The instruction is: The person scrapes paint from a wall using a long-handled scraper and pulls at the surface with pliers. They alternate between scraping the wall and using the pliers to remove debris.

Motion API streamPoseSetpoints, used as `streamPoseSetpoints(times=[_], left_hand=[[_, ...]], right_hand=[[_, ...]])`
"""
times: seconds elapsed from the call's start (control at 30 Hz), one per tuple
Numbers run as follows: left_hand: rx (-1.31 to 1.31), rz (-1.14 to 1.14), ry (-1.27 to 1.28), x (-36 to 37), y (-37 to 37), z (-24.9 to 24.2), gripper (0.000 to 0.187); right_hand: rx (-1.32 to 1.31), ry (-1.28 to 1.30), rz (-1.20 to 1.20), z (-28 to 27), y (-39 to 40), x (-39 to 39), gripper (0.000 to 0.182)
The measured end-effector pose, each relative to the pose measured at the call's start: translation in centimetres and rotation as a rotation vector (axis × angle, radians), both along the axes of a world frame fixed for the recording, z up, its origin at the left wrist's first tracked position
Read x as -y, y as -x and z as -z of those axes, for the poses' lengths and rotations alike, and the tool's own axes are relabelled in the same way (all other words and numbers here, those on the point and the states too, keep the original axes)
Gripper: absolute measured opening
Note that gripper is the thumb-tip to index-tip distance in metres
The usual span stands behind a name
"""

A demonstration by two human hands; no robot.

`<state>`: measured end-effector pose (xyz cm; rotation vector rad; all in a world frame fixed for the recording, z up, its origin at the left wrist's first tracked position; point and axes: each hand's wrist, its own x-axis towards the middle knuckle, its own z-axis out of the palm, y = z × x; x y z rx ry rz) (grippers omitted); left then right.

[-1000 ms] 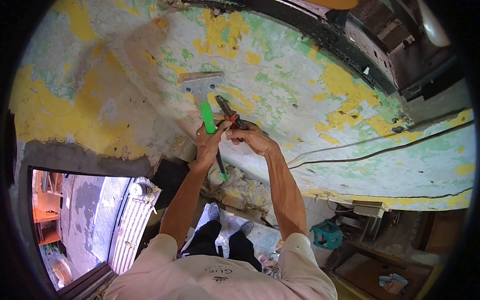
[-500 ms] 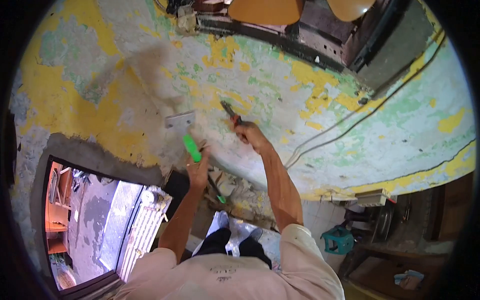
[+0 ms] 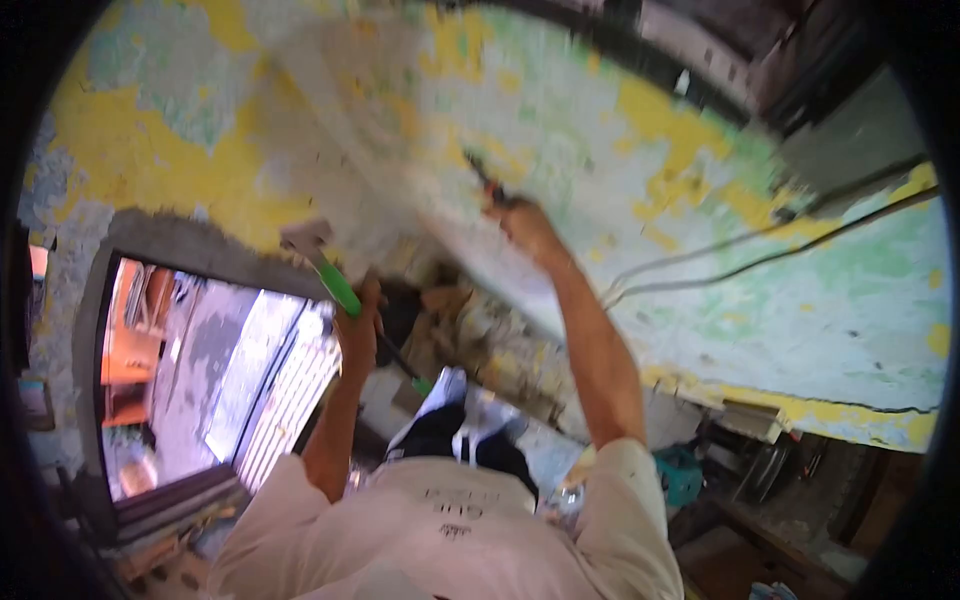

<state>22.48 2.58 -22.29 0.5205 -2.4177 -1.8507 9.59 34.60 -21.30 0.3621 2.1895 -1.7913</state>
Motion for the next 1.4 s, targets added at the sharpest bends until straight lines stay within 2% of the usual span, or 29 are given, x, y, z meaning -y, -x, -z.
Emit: streamPoseSetpoints(times=[0.03, 0.1, 0.2, 0.3, 0.37, 0.43, 0.57, 0.63, 0.67, 0.7, 0.77, 0.8, 0.83, 0.9, 0.93, 0.97, 1.03, 1.1, 1.17, 1.23, 1.3, 1.33, 1.37, 1.4], left_hand=[[-0.084, -0.065, -0.119, 0.4, -0.7, -0.3, 0.034], [-0.051, -0.120, -0.097, 2.9, -3.0, -0.5, 0.033], [-0.055, -0.223, -0.040, 5.6, -7.6, 0.2, 0.030], [-0.062, -0.279, 0.104, 6.4, -11.8, -0.2, 0.028], [0.029, -0.253, 0.217, 8.0, -14.2, -0.2, 0.029], [0.014, -0.280, 0.217, 9.1, -15.7, -0.8, 0.030], [0.048, -0.278, 0.180, 12.7, -17.8, -0.9, 0.029], [0.134, -0.247, 0.181, 16.7, -18.6, 2.0, 0.029], [0.182, -0.165, 0.274, 18.8, -19.2, 3.1, 0.033], [0.193, -0.243, 0.175, 18.7, -18.3, 2.0, 0.037], [0.139, -0.131, 0.292, 20.6, -17.7, 1.3, 0.036], [0.214, -0.098, 0.344, 21.3, -16.7, -0.8, 0.036], [0.162, -0.089, 0.401, 22.7, -16.0, -1.0, 0.037], [-0.042, -0.078, 0.491, 23.8, -13.9, -5.2, 0.035], [-0.065, -0.046, 0.532, 24.9, -12.8, -7.4, 0.036], [-0.200, -0.044, 0.546, 26.5, -11.9, -8.2, 0.039], [-0.154, -0.118, 0.667, 27.8, -10.1, -14.3, 0.041], [-0.232, -0.169, 0.978, 31.1, -8.4, -19.3, 0.039], [-0.491, -0.145, 1.078, 34.1, -6.4, -25.3, 0.039], [-0.406, -0.205, 1.299, 37.4, -4.3, -31.3, 0.044], [-0.673, -0.230, 1.252, 40.1, -1.9, -35.2, 0.039], [-0.693, -0.333, 1.317, 41.5, -1.0, -36.4, 0.036], [-0.717, -0.421, 1.368, 42.9, 0.2, -37.1, 0.038], [-0.871, -0.330, 1.354, 44.7, 1.8, -37.8, 0.038]], right_hand=[[0.031, 0.083, -0.016, -1.5, -0.6, -0.1, 0.028], [-0.027, 0.080, 0.056, -1.4, -1.2, 0.9, 0.027], [-0.215, 0.118, 0.083, 3.0, -0.7, 1.4, 0.027], [-0.086, 0.241, 0.059, 3.3, -0.1, 0.9, 0.026], [-0.073, 0.247, 0.032, 3.3, 0.2, 0.7, 0.026], [-0.032, 0.217, -0.037, 3.9, 0.6, -0.2, 0.028], [-0.046, 0.317, -0.137, 1.7, -0.3, -0.1, 0.024], [-0.121, 0.274, -0.119, 3.7, 0.4, -0.9, 0.031], [-0.146, 0.258, -0.118, 4.0, 0.6, -0.6, 0.037], [-0.181, 0.154, -0.013, 3.2, 0.1, 0.7, 0.043], [-0.135, 0.100, -0.092, 2.1, -0.3, 0.4, 0.047], [-0.162, 0.068, -0.050, 0.1, -1.2, 1.8, 0.045], [-0.152, 0.068, -0.065, -0.5, -1.0, 1.8, 0.042], [-0.159, 0.164, -0.004, 0.3, -0.6, 2.0, 0.038], [-0.198, 0.162, -0.004, 0.6, -0.6, 2.2, 0.037], [-0.177, 0.105, -0.054, 0.3, -0.6, 1.4, 0.039], [-0.090, -0.065, -0.212, -0.4, -0.1, -0.5, 0.045], [-0.127, 0.047, -0.216, -0.6, -0.5, -0.5, 0.047], [-0.012, 0.062, -0.101, -4.0, -1.7, 1.7, 0.051], [-0.004, 0.117, -0.086, -4.8, -2.0, 1.9, 0.051], [0.031, 0.286, -0.105, -2.5, -0.6, 0.5, 0.045], [-0.041, 0.304, -0.224, -1.1, 0.6, -0.7, 0.037], [-0.037, 0.292, -0.172, -0.8, 0.6, -0.4, 0.030], [-0.028, 0.274, -0.099, -1.8, 0.3, 0.5, 0.024]])
